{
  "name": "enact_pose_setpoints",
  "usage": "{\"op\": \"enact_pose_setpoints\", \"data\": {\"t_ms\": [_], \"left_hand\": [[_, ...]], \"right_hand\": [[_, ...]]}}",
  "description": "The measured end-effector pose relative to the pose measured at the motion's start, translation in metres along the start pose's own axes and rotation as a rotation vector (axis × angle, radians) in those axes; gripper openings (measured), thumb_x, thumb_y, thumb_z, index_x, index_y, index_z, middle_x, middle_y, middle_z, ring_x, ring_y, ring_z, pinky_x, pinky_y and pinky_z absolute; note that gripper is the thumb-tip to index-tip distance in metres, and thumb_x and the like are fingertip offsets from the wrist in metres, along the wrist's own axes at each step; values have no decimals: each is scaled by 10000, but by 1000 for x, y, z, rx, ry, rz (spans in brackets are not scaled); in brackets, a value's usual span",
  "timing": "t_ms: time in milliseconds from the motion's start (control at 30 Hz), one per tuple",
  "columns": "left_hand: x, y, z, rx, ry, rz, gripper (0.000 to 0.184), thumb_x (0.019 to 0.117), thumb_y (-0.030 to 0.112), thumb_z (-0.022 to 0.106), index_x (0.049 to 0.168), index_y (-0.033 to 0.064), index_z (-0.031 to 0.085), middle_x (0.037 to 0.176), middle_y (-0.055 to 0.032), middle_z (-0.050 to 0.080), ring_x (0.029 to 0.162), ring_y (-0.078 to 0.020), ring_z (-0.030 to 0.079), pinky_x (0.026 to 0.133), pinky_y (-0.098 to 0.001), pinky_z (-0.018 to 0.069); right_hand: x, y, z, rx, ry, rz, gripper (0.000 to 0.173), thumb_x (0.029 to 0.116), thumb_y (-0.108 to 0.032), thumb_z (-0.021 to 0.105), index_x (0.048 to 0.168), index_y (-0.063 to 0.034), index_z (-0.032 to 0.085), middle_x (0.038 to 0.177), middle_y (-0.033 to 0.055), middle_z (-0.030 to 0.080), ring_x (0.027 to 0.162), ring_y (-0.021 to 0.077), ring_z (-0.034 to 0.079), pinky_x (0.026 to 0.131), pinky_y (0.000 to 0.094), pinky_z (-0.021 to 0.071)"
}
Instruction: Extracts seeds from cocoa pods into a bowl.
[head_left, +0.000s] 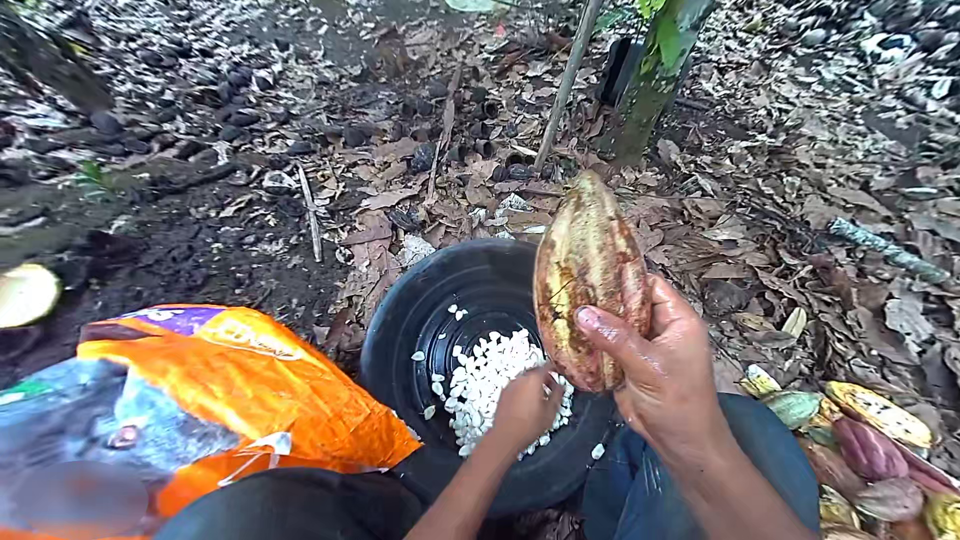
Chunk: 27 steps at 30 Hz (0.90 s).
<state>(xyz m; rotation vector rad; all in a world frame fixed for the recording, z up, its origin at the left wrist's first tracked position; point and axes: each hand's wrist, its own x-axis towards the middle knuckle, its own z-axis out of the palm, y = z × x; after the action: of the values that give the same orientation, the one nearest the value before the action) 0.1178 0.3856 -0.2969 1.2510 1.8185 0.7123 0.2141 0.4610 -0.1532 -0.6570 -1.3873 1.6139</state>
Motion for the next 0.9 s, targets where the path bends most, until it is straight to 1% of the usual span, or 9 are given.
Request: {"op": "enact_pose_setpoints", "data": {"t_ms": [67,133,233,533,667,767,800,833,900], "left_hand": [[17,-17,55,267,-234,116,375,1001,160,583,1368,92,623,1277,-231,647,1230,-435,593,984,-665,460],[28,-32,100,350,-415,202,422,994,157,616,1416,175,601,1384,-221,567,1321,-435,501,1027,-659,413],[23,-44,143,242,-426,214,441,984,142,609,1420,202,613,1422,-207,535,1352,-413,465,1071,-631,381],[21,-39,141,393,-416,218,275,1012,77,530,1201,74,729,1374,-188,576,1316,-379,503,1023,-580,420],[20,-63,136,403,-23,257,160,899,29,654,1003,48,774,1176,-200,684,1143,-406,630,887,-608,503],[23,-63,94,225,50,-26,230,962,128,640,1133,10,739,1233,-230,660,1198,-437,592,990,-653,428],[24,-58,76,106,138,-69,252,968,144,640,1145,-16,723,1200,-243,673,1146,-432,626,973,-645,454],[24,-48,57,-26,247,-68,270,976,143,622,1153,-46,701,1138,-245,685,1042,-394,669,912,-604,508],[22,-18,17,-313,431,25,315,1007,139,528,1219,-69,633,1067,-141,689,902,-152,667,805,-362,555]], "right_hand": [[2,-2,-7,0,16,-32,405,810,-121,803,1173,-55,635,975,97,712,857,179,733,757,342,651],[3,-2,-14,-22,45,-68,418,806,-129,801,1175,-46,625,974,86,708,859,166,732,761,325,649],[3,-3,-27,-67,77,-72,463,798,-150,816,1198,-41,609,992,65,708,887,146,729,781,303,647],[7,-6,-32,5,79,10,475,789,-125,818,1211,-27,624,1001,89,719,891,155,735,784,300,645],[5,-6,-33,5,62,4,484,799,-132,823,1227,-35,619,1029,97,712,905,164,733,787,306,647],[4,-4,-32,-41,59,10,491,787,-138,824,1225,-38,628,1030,96,712,904,167,733,780,303,647],[4,-3,-32,-62,53,8,487,784,-141,824,1220,-34,633,1053,95,707,917,165,728,787,300,646],[3,-1,-30,-84,50,7,464,779,-141,826,1189,-33,638,1066,90,699,917,159,724,782,292,646],[2,4,-27,-129,35,17,436,775,-148,831,1148,-29,638,1072,85,695,912,143,721,771,272,643]]}}
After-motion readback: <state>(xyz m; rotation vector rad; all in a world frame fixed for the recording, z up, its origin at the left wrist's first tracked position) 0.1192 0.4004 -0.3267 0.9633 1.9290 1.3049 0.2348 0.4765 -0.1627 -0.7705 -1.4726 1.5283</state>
